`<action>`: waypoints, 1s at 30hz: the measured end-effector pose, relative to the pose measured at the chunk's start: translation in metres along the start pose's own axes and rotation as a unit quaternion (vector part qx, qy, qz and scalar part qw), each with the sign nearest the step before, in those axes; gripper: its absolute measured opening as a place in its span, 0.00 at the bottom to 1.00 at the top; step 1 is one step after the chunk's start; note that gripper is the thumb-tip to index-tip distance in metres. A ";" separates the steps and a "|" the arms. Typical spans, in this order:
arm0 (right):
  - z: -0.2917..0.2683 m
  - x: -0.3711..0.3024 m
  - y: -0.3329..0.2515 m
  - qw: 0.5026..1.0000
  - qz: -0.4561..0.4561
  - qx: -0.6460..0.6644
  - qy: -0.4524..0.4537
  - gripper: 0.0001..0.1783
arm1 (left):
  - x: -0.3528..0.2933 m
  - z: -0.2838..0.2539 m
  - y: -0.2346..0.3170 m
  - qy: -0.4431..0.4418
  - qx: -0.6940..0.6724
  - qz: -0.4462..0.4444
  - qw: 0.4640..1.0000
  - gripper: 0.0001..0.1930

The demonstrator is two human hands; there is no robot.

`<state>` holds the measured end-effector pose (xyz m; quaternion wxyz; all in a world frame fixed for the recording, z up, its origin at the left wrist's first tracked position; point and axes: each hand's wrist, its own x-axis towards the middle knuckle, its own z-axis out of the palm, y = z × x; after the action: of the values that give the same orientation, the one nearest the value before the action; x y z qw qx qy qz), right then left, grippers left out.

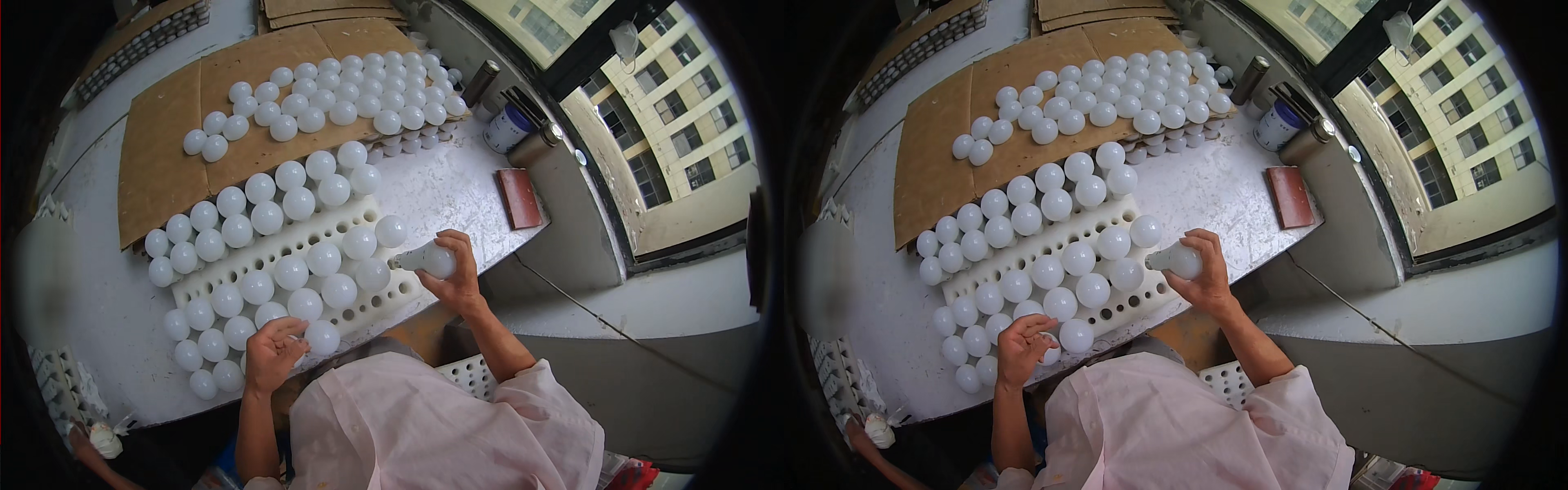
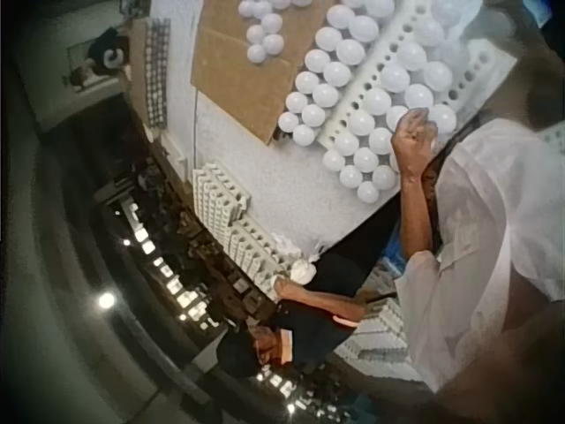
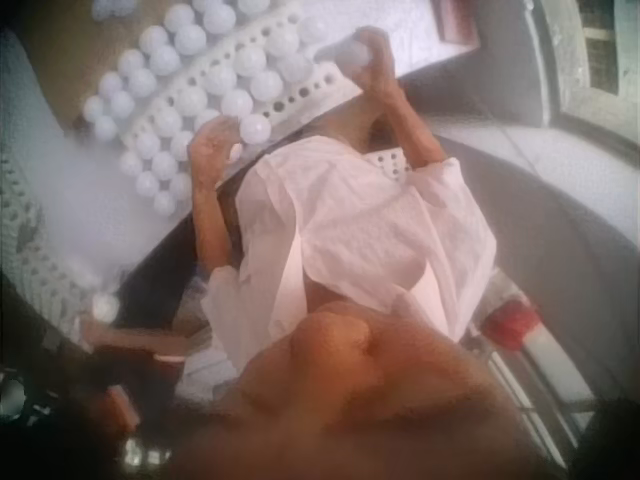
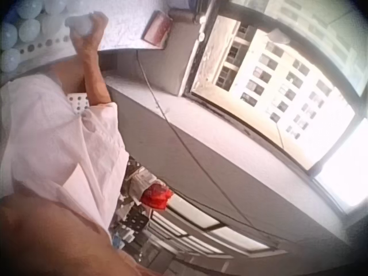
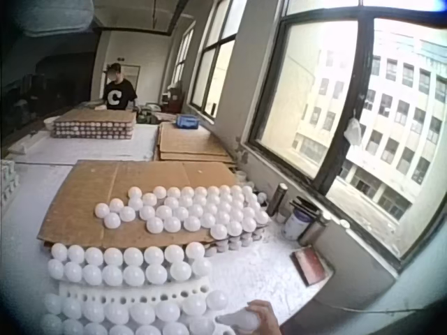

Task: The person assembles light bulbs by pressing translucent covers onto bulb bases by hand and placing them into a foam tray. The person also transfers covers from cardboard sheets onto the foam tray.

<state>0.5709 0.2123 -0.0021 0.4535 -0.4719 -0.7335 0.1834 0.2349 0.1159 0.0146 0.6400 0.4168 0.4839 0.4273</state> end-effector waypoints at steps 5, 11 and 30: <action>0.033 -0.016 0.046 0.980 0.037 -0.106 -0.164 0.43 | 0.014 0.020 -0.014 0.002 0.079 -0.015 0.997 0.18; 0.017 0.009 0.052 0.995 0.021 -0.002 -0.096 0.41 | -0.017 0.000 -0.029 0.144 0.083 -0.025 0.986 0.15; 0.058 0.222 0.150 0.988 -0.090 -0.124 -0.007 0.43 | -0.044 0.009 -0.034 0.341 0.051 -0.037 0.938 0.10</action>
<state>0.5692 0.4852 -0.0275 0.4011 -0.4551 -0.7932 0.0528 0.2413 0.0629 -0.0039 0.4295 0.2599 0.7093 0.4948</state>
